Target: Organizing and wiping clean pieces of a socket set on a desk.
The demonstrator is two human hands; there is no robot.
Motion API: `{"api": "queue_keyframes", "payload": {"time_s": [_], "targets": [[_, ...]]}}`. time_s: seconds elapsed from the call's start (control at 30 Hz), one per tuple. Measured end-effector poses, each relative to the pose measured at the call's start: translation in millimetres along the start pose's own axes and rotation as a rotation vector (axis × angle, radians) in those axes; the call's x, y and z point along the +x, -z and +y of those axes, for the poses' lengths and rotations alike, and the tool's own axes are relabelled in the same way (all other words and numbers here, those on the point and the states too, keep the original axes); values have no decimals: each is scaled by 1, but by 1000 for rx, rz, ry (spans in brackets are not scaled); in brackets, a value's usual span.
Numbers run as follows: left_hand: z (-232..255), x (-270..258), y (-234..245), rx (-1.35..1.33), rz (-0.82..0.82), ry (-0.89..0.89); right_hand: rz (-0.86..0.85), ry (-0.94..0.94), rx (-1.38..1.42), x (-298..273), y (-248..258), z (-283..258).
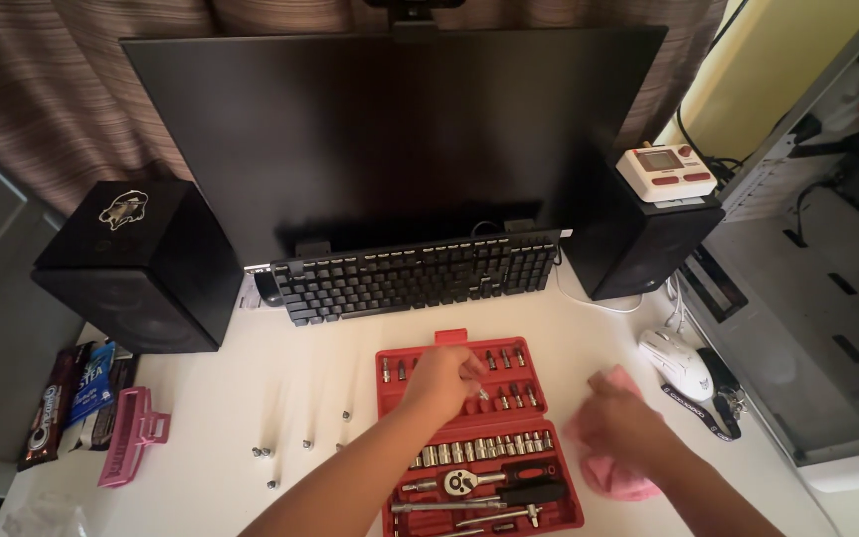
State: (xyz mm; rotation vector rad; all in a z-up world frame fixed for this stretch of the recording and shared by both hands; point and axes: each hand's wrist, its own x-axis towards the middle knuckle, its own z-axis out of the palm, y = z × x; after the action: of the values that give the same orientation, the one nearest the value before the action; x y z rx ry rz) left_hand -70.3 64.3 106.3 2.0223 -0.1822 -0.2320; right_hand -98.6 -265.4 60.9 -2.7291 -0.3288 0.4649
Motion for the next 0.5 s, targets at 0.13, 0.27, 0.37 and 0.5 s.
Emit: {"api": "queue_keyframes", "payload": {"time_s": [0.13,0.27,0.37,0.5], "targets": [[24,-14,5,-61,-46,18,153,277,27,-11,47,-123],[27,-19,5,-92,-11,-11,155,199,647,19,29,-152],[-9,-14,-7,-306,36,55,116,223,651,40,17,-147],[0,-36,5,-301,82,128,24,317,649,59,15,-142]]}}
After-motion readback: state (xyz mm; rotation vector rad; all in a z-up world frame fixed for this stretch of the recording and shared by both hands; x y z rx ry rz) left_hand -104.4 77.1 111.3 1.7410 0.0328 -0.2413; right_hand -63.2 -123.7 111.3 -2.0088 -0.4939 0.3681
